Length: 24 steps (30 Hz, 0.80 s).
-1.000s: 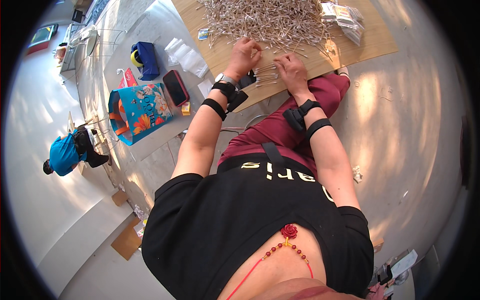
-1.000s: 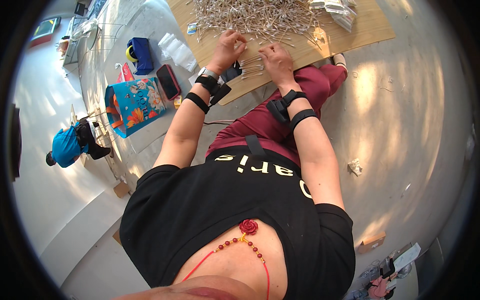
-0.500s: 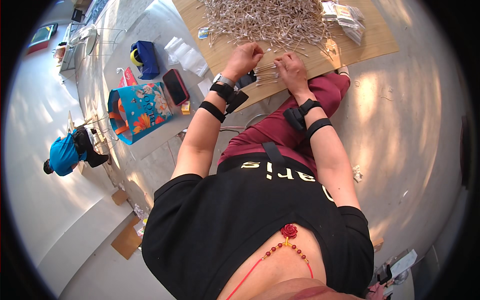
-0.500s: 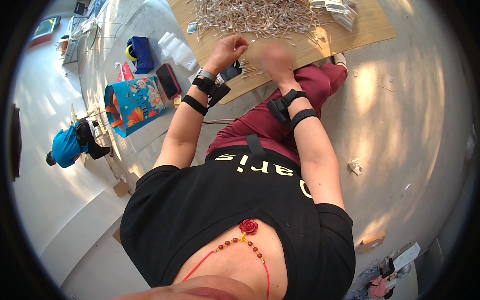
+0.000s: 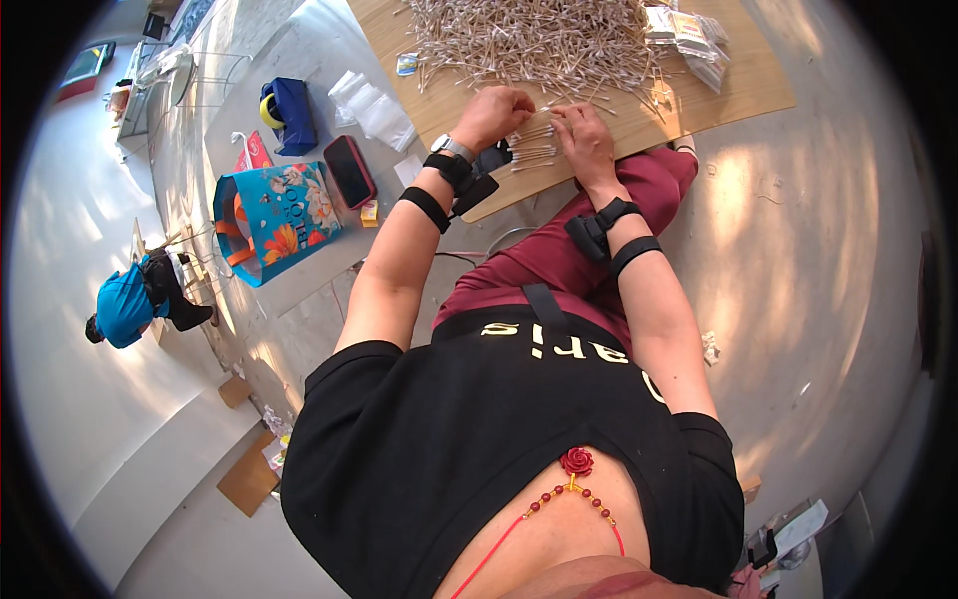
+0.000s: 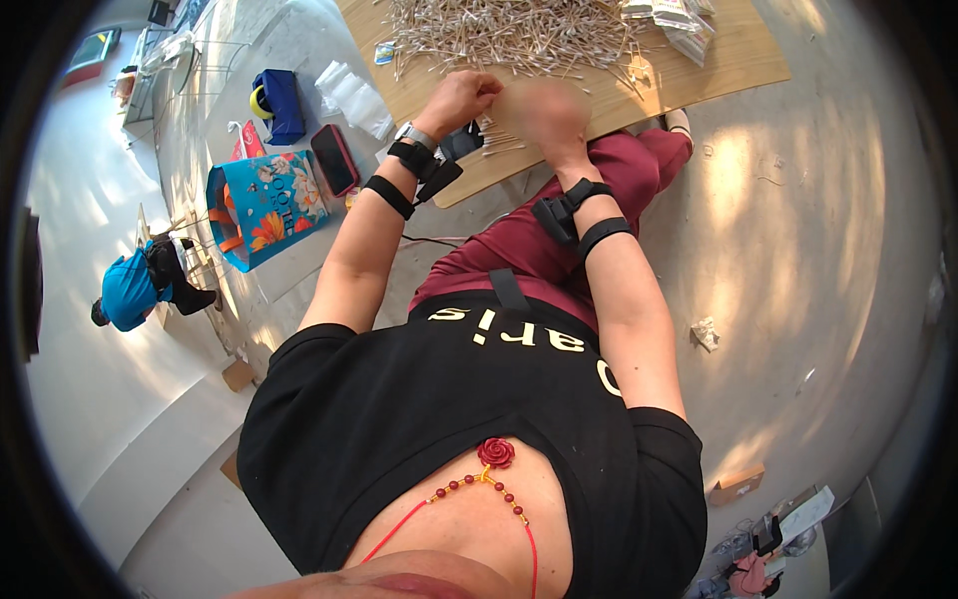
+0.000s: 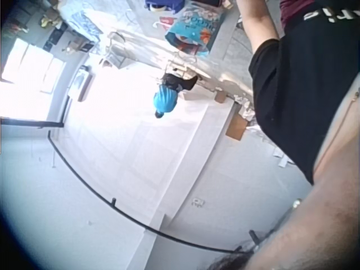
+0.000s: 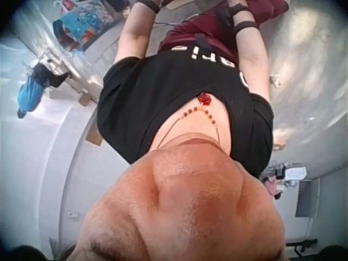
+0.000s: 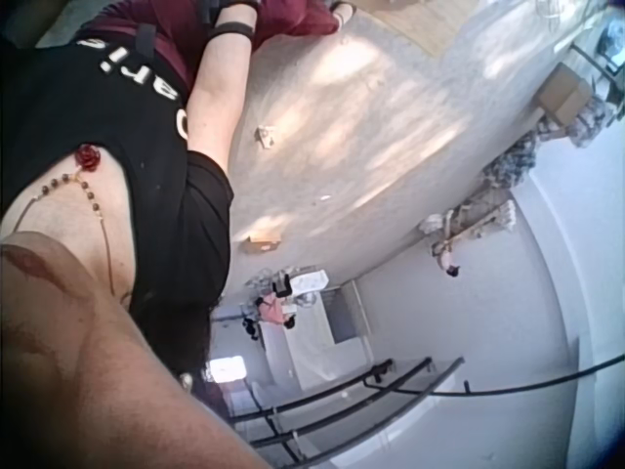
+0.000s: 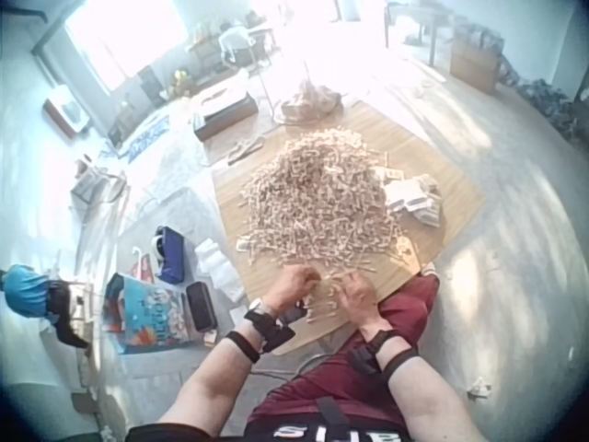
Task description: The person places short thin strips side-by-side onto a small dark rectangular plate on a wooden surface.
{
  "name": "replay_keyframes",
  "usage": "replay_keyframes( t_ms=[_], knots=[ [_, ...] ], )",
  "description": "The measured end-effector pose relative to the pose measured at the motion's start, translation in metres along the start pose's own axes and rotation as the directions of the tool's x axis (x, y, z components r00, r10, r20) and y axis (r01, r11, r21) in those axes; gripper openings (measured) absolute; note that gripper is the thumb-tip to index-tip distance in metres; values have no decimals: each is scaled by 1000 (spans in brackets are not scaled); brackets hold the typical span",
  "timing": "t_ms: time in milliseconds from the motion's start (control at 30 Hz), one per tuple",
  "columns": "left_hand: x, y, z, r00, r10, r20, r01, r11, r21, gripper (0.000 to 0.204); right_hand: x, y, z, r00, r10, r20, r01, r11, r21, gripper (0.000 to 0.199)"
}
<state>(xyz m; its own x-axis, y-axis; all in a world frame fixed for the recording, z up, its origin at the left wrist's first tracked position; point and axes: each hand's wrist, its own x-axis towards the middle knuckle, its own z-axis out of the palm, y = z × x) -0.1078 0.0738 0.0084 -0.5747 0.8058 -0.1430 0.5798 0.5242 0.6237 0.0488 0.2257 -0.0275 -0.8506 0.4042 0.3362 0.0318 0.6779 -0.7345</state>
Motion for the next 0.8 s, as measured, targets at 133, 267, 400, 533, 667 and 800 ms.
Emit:
replay_keyframes(
  t_ms=[133, 267, 400, 533, 667, 800],
  knots=[
    [2, -2, -1, 999, 38, 31, -37, 999, -11, 22, -1, 0, 1, 998, -51, 21, 53, 996, -76, 23],
    [-3, -18, -6, 993, 27, -114, -37, 996, -85, 20, -2, -2, 2, 996, -86, 38, 90, 989, -119, 25],
    [-15, -23, -19, 969, -58, -241, 31, 993, -115, 17, -2, -3, 2, 994, -86, 60, 94, 986, -137, 26],
    [-29, -22, -18, 975, -12, -223, 29, 997, 75, 23, 0, -2, 3, 990, -110, 84, 123, 977, -174, 28],
    [-41, -22, -8, 967, 24, -254, 13, 990, 143, 31, 2, -5, 5, 988, -129, 90, 143, 973, -180, 30],
    [-46, -16, -3, 965, 13, -260, 31, 986, 164, 32, 3, -4, 5, 988, -129, 80, 141, 975, -173, 28]
  ],
)
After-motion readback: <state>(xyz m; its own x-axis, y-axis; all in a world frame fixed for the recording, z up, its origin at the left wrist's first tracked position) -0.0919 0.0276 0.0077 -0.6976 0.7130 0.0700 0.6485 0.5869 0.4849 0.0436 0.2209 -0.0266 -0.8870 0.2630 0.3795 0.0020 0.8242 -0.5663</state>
